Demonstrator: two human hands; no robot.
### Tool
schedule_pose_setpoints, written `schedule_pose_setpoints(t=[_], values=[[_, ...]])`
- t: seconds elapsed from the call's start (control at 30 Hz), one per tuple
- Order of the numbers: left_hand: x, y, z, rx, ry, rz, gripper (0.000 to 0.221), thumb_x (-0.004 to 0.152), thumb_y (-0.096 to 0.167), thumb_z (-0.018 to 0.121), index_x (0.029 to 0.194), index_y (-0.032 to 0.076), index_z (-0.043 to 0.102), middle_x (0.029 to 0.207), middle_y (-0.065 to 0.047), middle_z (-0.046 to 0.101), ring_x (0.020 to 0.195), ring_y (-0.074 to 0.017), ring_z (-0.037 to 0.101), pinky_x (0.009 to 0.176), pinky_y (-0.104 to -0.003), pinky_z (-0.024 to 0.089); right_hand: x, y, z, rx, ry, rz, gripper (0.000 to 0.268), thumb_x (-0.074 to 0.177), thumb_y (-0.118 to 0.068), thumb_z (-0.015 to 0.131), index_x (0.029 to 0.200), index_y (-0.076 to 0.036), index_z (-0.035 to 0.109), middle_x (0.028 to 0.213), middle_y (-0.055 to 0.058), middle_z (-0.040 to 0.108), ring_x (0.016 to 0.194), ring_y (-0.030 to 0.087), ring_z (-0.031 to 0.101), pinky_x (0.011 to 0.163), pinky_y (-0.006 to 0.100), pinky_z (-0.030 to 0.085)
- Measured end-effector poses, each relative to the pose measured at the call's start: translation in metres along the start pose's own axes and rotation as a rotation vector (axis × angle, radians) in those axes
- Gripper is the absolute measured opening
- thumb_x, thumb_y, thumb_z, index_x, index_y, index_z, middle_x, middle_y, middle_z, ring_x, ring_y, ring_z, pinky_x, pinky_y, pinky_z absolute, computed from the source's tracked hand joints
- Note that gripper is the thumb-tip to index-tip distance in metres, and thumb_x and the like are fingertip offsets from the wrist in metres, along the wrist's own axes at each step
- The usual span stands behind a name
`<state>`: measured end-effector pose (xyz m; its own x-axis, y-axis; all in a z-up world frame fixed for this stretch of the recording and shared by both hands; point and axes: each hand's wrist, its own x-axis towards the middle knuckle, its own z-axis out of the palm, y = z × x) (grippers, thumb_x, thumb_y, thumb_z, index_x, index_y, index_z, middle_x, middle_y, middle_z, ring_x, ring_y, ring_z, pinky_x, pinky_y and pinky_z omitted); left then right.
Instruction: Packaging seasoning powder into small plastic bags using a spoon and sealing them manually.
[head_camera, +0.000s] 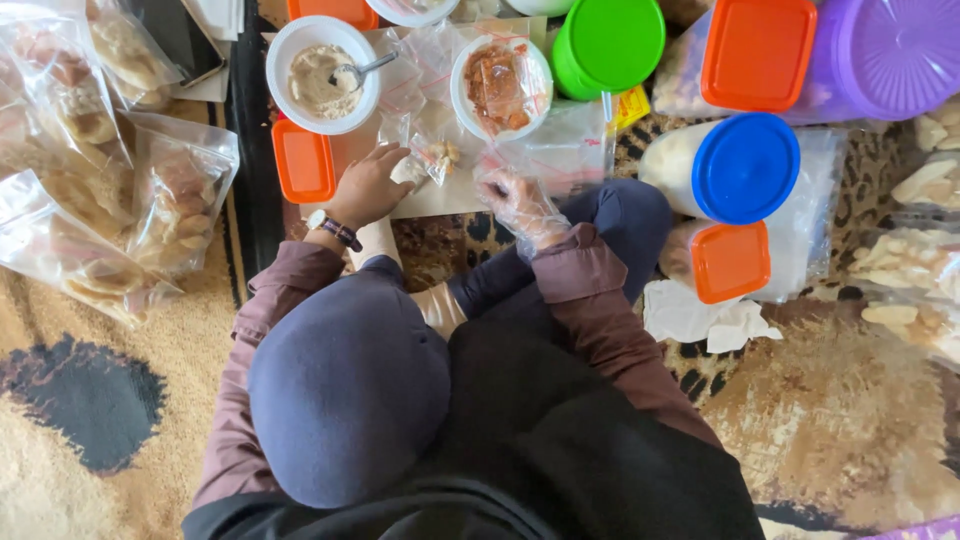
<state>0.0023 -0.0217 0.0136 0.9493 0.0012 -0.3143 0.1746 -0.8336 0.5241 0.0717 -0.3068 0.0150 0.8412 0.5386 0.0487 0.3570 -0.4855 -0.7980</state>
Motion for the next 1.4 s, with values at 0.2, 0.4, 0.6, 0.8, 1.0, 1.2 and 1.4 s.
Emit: schedule_pose_setpoints(t=[0.2,0.4,0.6,0.8,1.0,1.2,1.4], values=[[-0.016,0.01,-0.03,-0.327,0.364,0.212,0.045,0.092,-0.013,0.053,0.13,0.006,0.069,0.14,-0.019,0.059,0.119,-0.0471,0.063,0.095,-0.053,0.057,0.004,-0.001,-0.011,0.113,0.091,-0.203,0.018,0.101,-0.024,0.069,0.102,-0.006,0.066,0.077,0.015,0.075,0.071,0.036,0.075,0.061,0.043,0.058],[-0.048,-0.006,-0.027,-0.606,0.629,0.217,0.053,0.084,-0.022,0.045,0.129,-0.006,0.067,0.139,-0.027,0.054,0.097,-0.0393,0.073,0.08,-0.044,0.062,0.004,-0.025,-0.036,0.202,0.162,0.052,0.022,0.1,-0.018,0.051,0.097,-0.011,0.072,0.089,0.012,0.076,0.084,0.032,0.074,0.078,0.04,0.059],[-0.081,-0.033,-0.036,-0.677,0.818,0.19,0.042,0.094,-0.022,0.051,0.133,-0.009,0.061,0.136,-0.029,0.053,0.1,-0.0432,0.072,0.082,-0.048,0.064,0.004,0.043,-0.026,-0.355,0.364,-0.214,0.005,0.093,-0.013,0.067,0.089,-0.014,0.065,0.079,0.007,0.065,0.071,0.031,0.069,0.064,0.041,0.059],[-0.096,-0.007,-0.062,-0.737,0.832,-0.039,0.028,0.1,-0.008,0.053,0.124,0.002,0.065,0.134,-0.02,0.062,0.091,-0.0296,0.075,0.078,-0.035,0.061,0.021,0.026,-0.045,0.47,0.652,0.556,0.028,0.095,-0.035,0.064,0.105,-0.01,0.07,0.109,0.009,0.075,0.104,0.02,0.068,0.095,0.033,0.053],[-0.085,-0.015,-0.06,-0.767,0.837,0.086,0.036,0.098,-0.013,0.054,0.13,0.001,0.064,0.135,-0.018,0.061,0.096,-0.033,0.074,0.078,-0.039,0.062,0.025,-0.074,-0.082,-0.006,-0.053,0.651,0.096,0.086,-0.055,0.076,0.16,-0.012,0.034,0.157,0.025,0.046,0.148,0.04,0.042,0.127,0.048,0.032],[-0.067,-0.008,-0.079,-0.674,0.685,0.155,0.035,0.102,-0.013,0.056,0.134,-0.003,0.063,0.131,-0.024,0.063,0.1,-0.039,0.073,0.079,-0.046,0.061,0.028,-0.023,-0.066,-0.363,-0.268,0.589,0.116,0.078,-0.067,0.081,0.164,-0.019,0.019,0.15,0.018,0.057,0.148,0.033,0.046,0.12,0.059,0.034],[-0.012,0.009,-0.074,-0.391,0.493,0.31,0.031,0.094,-0.002,0.072,0.123,0.008,0.076,0.118,-0.011,0.072,0.093,-0.0323,0.075,0.072,-0.036,0.062,0.019,0.049,-0.013,-0.649,-0.105,0.288,0.058,0.082,-0.063,0.07,0.128,-0.028,0.067,0.115,0.01,0.068,0.117,0.034,0.066,0.091,0.051,0.055]])
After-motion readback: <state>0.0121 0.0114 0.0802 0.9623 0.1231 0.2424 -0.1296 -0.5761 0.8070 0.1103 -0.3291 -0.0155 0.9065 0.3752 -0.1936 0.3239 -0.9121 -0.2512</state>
